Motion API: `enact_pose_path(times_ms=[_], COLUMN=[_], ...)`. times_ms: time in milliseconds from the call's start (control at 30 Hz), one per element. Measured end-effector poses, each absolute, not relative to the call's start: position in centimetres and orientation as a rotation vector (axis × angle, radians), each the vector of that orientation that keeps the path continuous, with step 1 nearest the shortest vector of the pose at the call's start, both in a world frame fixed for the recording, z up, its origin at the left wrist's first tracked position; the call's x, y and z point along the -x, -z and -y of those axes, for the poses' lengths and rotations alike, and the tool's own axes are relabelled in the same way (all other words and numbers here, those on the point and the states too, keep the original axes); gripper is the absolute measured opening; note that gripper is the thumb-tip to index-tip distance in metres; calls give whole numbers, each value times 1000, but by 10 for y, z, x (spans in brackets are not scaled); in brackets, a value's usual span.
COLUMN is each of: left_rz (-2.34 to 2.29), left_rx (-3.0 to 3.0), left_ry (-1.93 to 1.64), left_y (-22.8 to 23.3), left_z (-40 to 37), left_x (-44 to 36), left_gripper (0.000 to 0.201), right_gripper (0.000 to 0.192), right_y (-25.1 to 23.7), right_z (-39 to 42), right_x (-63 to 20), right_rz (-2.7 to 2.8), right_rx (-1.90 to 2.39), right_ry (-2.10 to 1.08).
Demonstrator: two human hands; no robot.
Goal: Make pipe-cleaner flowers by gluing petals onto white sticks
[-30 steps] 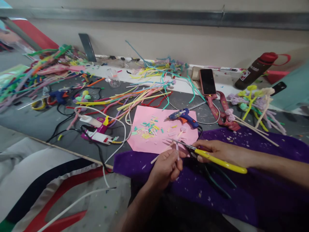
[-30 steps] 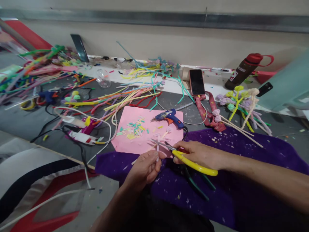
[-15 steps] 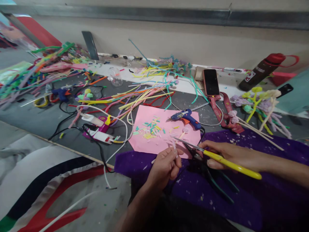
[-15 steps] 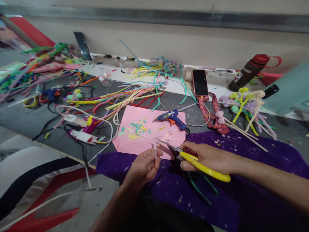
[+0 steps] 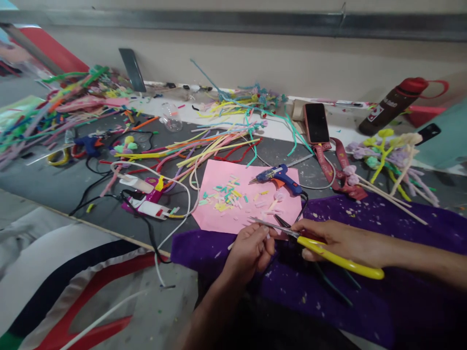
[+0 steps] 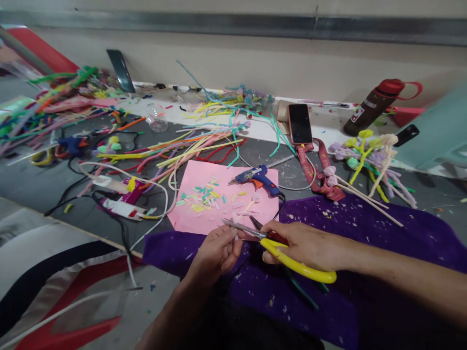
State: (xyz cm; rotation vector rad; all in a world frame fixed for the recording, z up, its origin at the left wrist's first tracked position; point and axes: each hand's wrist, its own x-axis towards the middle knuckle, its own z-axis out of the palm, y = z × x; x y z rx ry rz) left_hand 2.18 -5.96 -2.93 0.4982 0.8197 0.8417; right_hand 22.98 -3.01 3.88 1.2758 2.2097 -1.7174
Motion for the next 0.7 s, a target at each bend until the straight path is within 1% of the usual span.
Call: enact_pose_path(times_ms=[167, 333, 467, 600, 700], left_rz=[-830, -850, -853, -861, -854], left_rx=[-497, -513, -487, -494, -511], left_ry=[-826, -821, -827, -848, -849], left_y=[38, 37, 35, 33, 27], left_z=[59, 59, 59, 59, 63], left_x=[-23, -22, -23, -25, -24], left_gripper=[26, 27, 25, 27, 28], right_gripper=[30, 26, 30, 29, 30], right_y=[-37, -41, -41, -38, -43], right_z=[27, 23, 21, 20, 18], right_x=[-231, -229, -228, -232, -238], right_rz=[-2164, -2235, -2257, -2269, -2321], right_rx=[-1253, -1209, -1180, -1166, -1195], right_ry=[1835, 1766, 1697, 1714, 1613])
